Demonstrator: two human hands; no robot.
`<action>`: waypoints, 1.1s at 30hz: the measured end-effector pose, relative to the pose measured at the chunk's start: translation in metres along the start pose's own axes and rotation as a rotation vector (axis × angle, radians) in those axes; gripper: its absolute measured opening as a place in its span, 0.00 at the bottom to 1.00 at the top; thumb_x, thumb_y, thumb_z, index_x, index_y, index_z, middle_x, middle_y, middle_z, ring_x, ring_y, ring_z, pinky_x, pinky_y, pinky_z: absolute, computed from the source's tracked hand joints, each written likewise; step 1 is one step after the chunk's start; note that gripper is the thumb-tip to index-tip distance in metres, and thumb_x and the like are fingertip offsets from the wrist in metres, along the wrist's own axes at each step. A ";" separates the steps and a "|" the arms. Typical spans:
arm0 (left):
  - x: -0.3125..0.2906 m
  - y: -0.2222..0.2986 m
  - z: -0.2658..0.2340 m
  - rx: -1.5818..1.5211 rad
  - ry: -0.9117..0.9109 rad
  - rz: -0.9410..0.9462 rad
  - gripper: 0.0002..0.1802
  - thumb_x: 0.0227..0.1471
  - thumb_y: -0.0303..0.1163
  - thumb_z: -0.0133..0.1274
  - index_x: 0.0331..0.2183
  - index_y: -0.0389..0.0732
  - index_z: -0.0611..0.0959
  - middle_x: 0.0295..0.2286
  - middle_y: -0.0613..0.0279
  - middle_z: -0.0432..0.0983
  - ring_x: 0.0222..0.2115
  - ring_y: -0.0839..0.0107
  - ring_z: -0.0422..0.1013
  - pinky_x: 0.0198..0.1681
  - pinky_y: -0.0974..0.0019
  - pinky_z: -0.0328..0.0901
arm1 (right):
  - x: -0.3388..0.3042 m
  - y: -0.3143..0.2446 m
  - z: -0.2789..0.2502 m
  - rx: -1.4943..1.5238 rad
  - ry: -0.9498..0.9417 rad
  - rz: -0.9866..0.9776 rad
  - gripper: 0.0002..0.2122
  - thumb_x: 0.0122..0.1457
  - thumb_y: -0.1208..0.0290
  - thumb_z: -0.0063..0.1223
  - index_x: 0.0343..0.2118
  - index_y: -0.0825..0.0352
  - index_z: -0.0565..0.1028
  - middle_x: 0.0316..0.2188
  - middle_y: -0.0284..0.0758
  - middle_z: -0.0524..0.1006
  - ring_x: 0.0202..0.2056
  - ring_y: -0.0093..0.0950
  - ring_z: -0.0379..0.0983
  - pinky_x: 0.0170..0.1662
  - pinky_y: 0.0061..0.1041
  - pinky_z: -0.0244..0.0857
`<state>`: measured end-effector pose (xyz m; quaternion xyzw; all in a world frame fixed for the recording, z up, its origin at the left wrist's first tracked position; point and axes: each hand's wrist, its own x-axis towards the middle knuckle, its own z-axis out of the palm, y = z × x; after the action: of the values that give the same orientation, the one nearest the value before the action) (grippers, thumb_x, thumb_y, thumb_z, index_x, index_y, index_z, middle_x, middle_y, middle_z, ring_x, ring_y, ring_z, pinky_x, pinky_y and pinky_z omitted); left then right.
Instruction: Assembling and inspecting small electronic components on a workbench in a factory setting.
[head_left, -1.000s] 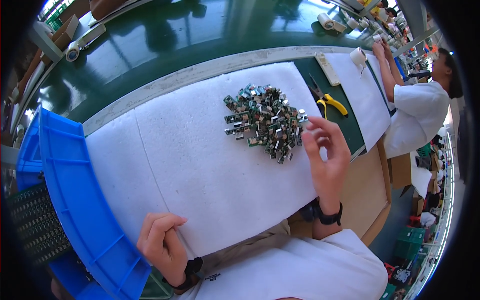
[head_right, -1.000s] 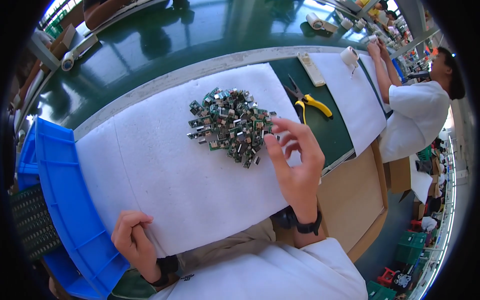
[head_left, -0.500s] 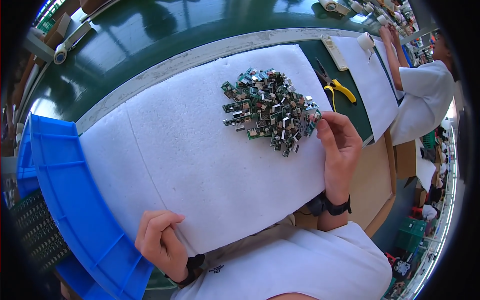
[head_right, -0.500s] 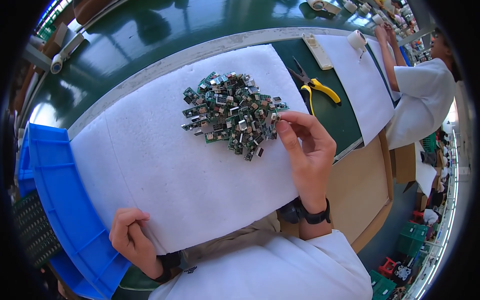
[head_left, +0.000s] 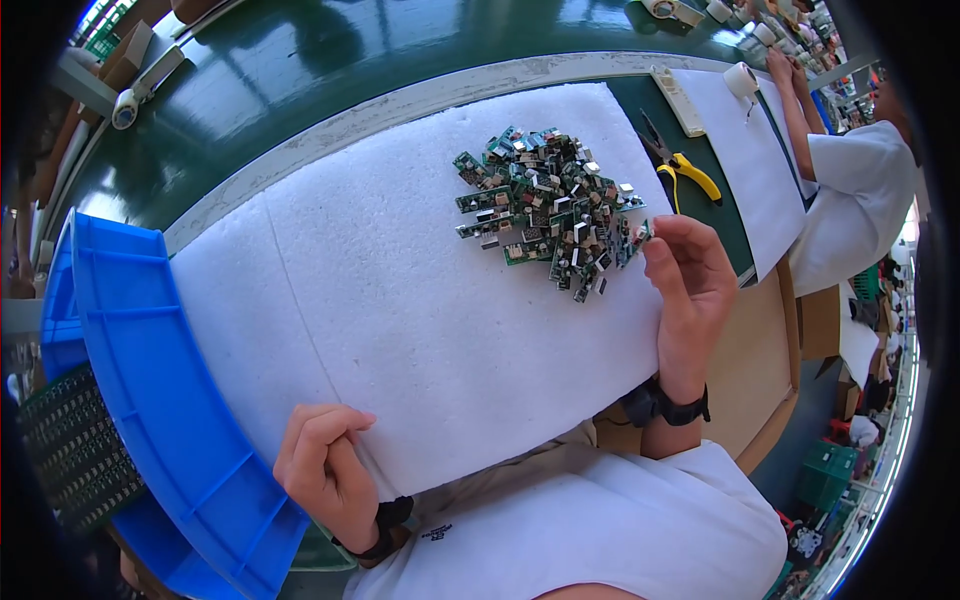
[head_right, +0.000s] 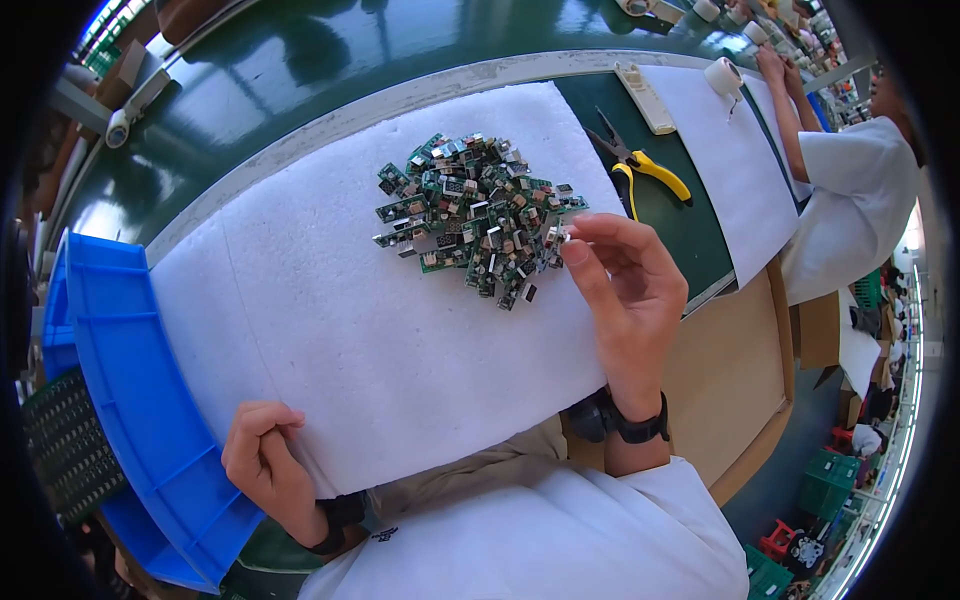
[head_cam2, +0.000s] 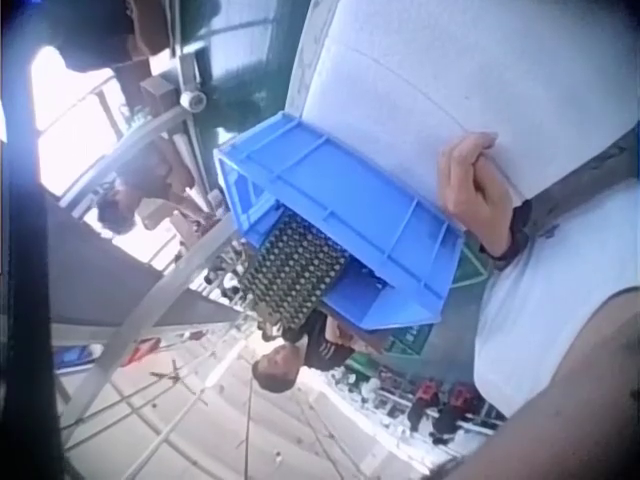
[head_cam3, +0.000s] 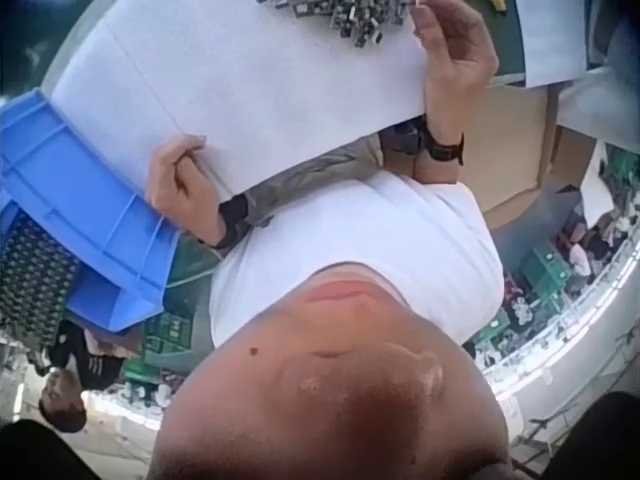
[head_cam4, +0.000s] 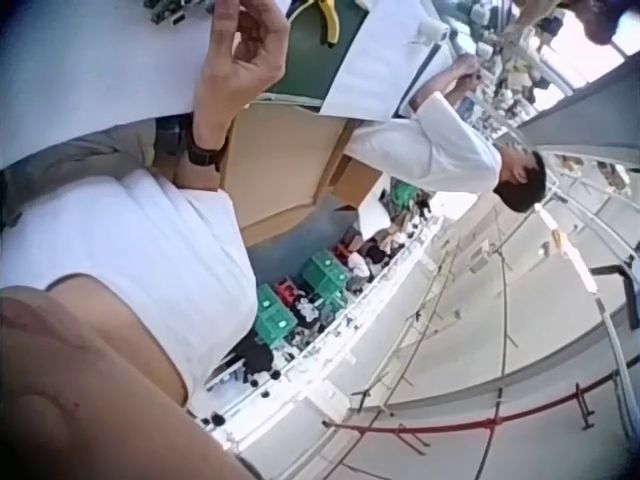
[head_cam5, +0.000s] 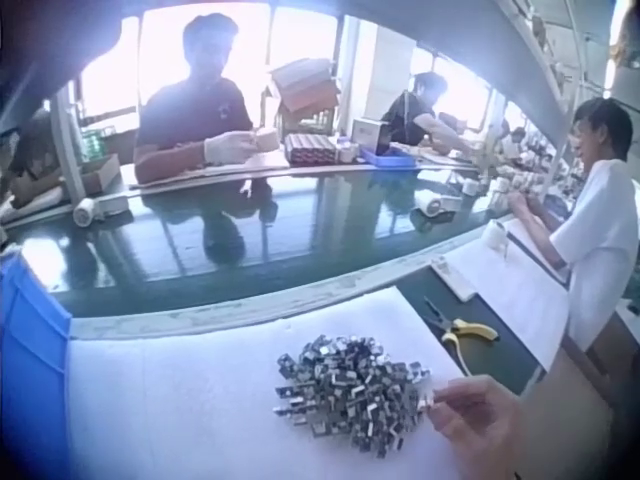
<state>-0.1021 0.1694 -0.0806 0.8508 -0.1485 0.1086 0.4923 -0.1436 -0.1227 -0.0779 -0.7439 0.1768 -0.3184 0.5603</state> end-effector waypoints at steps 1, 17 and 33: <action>0.000 0.000 -0.001 -0.004 -0.002 -0.001 0.12 0.43 0.09 0.44 0.23 0.33 0.79 0.20 0.59 0.73 0.17 0.74 0.64 0.19 0.73 0.55 | -0.002 -0.001 -0.001 0.019 -0.002 -0.013 0.09 0.59 0.72 0.60 0.41 0.69 0.77 0.32 0.31 0.79 0.31 0.16 0.73 0.34 0.14 0.65; -0.006 0.020 0.023 -0.197 -0.017 0.191 0.23 0.40 0.14 0.58 0.43 0.33 0.80 0.37 0.50 0.78 0.34 0.62 0.76 0.36 0.66 0.70 | -0.042 -0.029 0.041 0.343 -0.568 0.270 0.09 0.54 0.88 0.58 0.40 0.75 0.77 0.35 0.39 0.79 0.38 0.24 0.79 0.41 0.20 0.75; 0.000 0.024 0.039 -0.097 -0.191 0.320 0.31 0.36 0.14 0.67 0.47 0.34 0.79 0.36 0.53 0.80 0.34 0.64 0.77 0.37 0.66 0.71 | -0.038 -0.022 0.032 0.448 -0.678 0.232 0.10 0.55 0.89 0.54 0.40 0.77 0.76 0.37 0.41 0.79 0.36 0.27 0.80 0.41 0.23 0.76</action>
<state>-0.1093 0.1240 -0.0805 0.7981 -0.3330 0.0968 0.4927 -0.1521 -0.0694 -0.0731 -0.6414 -0.0084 -0.0211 0.7669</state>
